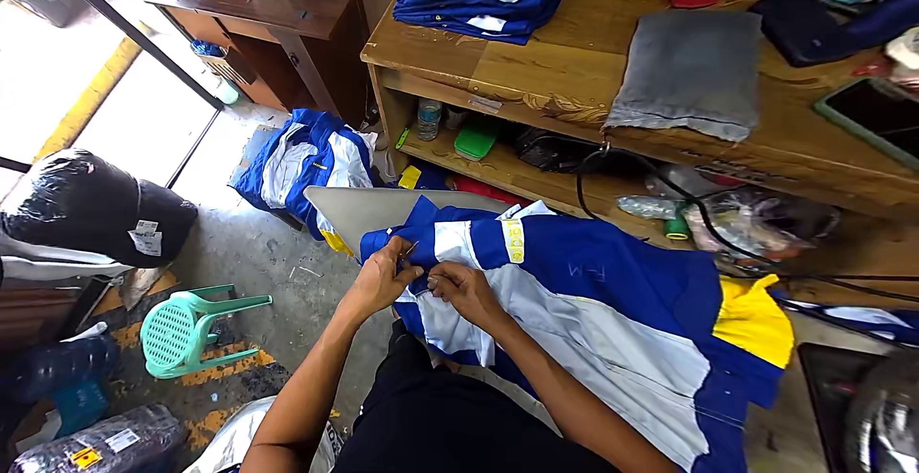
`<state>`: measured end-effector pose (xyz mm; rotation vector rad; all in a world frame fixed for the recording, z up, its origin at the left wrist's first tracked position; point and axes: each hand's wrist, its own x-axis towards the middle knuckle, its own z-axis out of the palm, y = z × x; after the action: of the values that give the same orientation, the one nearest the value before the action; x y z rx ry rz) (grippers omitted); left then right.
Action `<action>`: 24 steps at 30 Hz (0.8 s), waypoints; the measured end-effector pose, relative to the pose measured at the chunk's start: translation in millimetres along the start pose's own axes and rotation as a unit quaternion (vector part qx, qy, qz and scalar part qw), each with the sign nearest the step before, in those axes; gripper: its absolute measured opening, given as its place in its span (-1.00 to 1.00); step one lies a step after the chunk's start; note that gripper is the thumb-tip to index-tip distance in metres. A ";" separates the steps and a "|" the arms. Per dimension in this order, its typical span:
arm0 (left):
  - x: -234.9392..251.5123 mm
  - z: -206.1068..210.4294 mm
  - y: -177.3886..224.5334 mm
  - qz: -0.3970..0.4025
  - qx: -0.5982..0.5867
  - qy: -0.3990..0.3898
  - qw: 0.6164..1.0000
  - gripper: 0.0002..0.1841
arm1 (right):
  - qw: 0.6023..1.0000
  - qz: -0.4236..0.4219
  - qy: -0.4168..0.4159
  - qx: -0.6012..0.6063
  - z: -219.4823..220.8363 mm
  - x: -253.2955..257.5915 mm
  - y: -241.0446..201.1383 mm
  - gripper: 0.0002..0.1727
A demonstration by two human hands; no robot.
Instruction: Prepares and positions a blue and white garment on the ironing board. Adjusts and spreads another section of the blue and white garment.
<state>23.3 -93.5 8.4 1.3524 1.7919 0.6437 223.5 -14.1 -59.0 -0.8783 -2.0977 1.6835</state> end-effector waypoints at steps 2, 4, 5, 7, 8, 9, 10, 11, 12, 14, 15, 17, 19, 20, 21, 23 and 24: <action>-9.1 -4.7 1.5 -0.009 0.037 -0.037 0.999 -0.59 | 1.000 0.005 0.002 0.011 -1.9 -1.2 -0.6 -0.73; -15.9 -2.5 0.1 -0.011 0.073 -0.083 0.994 -0.66 | 1.000 -0.009 0.005 0.000 -2.8 -1.9 0.2 -0.71; -17.1 0.6 0.7 -0.018 0.092 -0.104 0.990 -0.68 | 1.000 -0.015 0.006 -0.010 -3.3 -2.0 -0.2 -0.71; -16.8 7.5 4.5 -0.037 0.127 -0.132 0.982 -0.71 | 0.999 -0.020 0.000 -0.029 -3.4 -2.8 -2.0 -0.69; -15.5 9.4 7.5 -0.044 0.142 -0.142 0.979 -0.70 | 0.999 -0.022 -0.003 -0.040 -3.3 -3.2 -3.5 -0.68; -13.9 10.6 10.5 -0.047 0.155 -0.151 0.975 -0.71 | 0.998 -0.024 -0.006 -0.051 -3.2 -3.4 -4.7 -0.68; -12.4 11.3 13.0 -0.047 0.166 -0.157 0.972 -0.71 | 0.998 -0.027 -0.010 -0.061 -3.3 -3.7 -5.9 -0.67; -11.3 11.8 14.1 -0.043 0.171 -0.160 0.971 -0.72 | 0.997 -0.031 -0.013 -0.068 -3.4 -3.7 -6.9 -0.67; -10.5 11.9 14.5 -0.038 0.173 -0.161 0.971 -0.73 | 0.997 -0.034 -0.013 -0.074 -3.5 -3.7 -7.8 -0.66; -9.1 11.9 14.5 -0.031 0.174 -0.160 0.971 -0.75 | 0.996 -0.039 -0.014 -0.079 -4.0 -3.6 -8.8 -0.66; -8.7 12.0 14.1 -0.028 0.172 -0.158 0.972 -0.75 | 0.996 -0.040 -0.016 -0.080 -4.3 -3.6 -9.2 -0.66; -7.6 12.7 12.2 -0.022 0.162 -0.153 0.975 -0.77 | 0.996 -0.040 -0.016 -0.076 -4.9 -3.6 -9.2 -0.65; -6.5 13.0 8.6 -0.016 0.148 -0.144 0.978 -0.78 | 0.998 -0.035 -0.009 -0.060 -5.6 -3.6 -8.4 -0.66; -6.3 12.6 6.5 -0.014 0.140 -0.138 0.980 -0.78 | 0.998 -0.030 -0.003 -0.047 -6.3 -4.1 -8.3 -0.67; -6.4 11.4 4.2 -0.012 0.132 -0.131 0.982 -0.76 | 0.999 -0.022 0.000 -0.032 -8.2 -5.8 -8.6 -0.68; -6.2 5.3 1.4 -0.006 0.119 -0.126 0.985 -0.71 | 1.000 -0.010 -0.017 0.000 -19.7 -16.9 -10.6 -0.69; -6.0 0.8 0.7 -0.002 0.110 -0.124 0.986 -0.70 | 0.999 -0.004 -0.039 0.010 -30.3 -28.5 -13.3 -0.68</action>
<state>25.1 -99.1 10.2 1.5027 1.6974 0.2661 259.6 -10.6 -34.6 -0.8100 -2.1267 1.7581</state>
